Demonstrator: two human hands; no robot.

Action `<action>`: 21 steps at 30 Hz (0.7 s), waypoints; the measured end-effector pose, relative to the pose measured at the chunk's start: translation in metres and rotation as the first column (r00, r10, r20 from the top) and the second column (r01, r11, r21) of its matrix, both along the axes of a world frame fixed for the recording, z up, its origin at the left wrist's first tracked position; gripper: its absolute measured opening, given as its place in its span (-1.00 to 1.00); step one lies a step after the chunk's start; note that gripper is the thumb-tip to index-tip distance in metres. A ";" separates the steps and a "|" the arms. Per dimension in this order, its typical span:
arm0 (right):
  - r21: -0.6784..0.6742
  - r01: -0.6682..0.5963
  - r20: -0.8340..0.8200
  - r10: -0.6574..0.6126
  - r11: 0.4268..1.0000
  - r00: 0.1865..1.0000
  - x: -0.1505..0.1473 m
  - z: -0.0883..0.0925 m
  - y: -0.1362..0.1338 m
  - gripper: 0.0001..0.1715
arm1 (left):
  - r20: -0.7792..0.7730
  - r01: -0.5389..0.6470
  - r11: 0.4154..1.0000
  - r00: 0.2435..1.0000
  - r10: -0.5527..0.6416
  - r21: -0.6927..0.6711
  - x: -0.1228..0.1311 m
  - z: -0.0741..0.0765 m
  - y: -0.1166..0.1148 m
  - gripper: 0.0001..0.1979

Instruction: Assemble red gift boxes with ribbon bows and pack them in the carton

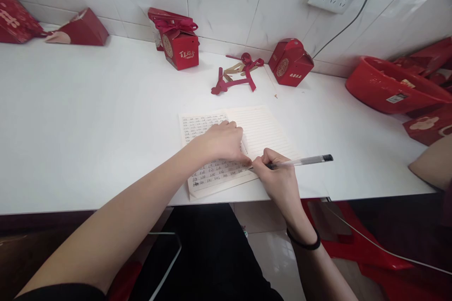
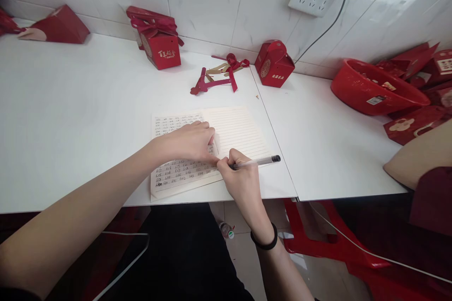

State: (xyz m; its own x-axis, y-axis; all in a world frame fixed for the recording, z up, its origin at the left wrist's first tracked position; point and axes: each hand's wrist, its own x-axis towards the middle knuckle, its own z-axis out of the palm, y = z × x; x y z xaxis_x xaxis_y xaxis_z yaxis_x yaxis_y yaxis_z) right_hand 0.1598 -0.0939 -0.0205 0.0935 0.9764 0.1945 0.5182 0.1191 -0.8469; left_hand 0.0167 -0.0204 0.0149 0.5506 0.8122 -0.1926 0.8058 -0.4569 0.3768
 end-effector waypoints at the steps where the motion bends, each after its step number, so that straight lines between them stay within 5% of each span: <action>1: -0.003 -0.004 -0.009 0.004 1.000 1.000 0.000 0.000 0.000 -0.64 | 0.003 0.001 1.000 1.000 -0.001 -0.002 0.000 0.000 0.000 -0.55; 4: -0.003 0.017 -0.124 -0.017 1.000 0.992 0.002 -0.001 0.000 -0.62 | 0.018 -0.011 1.000 1.000 0.011 -0.006 0.001 0.000 -0.001 -0.52; 6: 0.000 0.069 -0.344 -0.065 0.998 0.937 0.005 -0.003 -0.001 -0.59 | 0.043 -0.024 1.000 0.999 0.024 0.001 -0.001 -0.001 0.000 -0.52; 11: -0.003 0.100 -0.805 -0.062 0.995 0.590 0.012 -0.009 -0.004 -0.45 | 0.278 -0.080 0.979 0.952 0.131 -0.187 -0.016 -0.006 0.013 -0.70; 14: -0.019 0.089 -0.851 -0.063 0.996 0.521 0.011 -0.014 -0.005 -0.43 | 0.481 -0.311 0.913 0.778 0.404 -0.264 -0.028 -0.009 0.036 -0.80; 17: -0.048 0.086 -0.855 -0.086 0.995 0.511 0.005 -0.019 -0.005 -0.39 | 0.609 -0.617 0.765 0.539 0.582 -0.185 -0.038 -0.012 0.068 -0.79; 21: -0.073 0.079 -0.770 -0.107 0.994 0.629 -0.002 -0.022 -0.004 -0.33 | 0.635 -0.795 0.604 0.435 0.639 -0.062 -0.042 -0.013 0.111 -0.56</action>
State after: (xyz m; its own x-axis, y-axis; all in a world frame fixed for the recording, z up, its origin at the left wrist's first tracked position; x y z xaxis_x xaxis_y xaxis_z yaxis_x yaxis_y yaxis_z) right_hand 0.1576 -0.0984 -0.0425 0.2866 0.9578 -0.0204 -0.3197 0.0756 -0.9445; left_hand -0.0251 0.0904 0.0024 -0.3246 0.9338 0.1503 0.5545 0.0591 0.8301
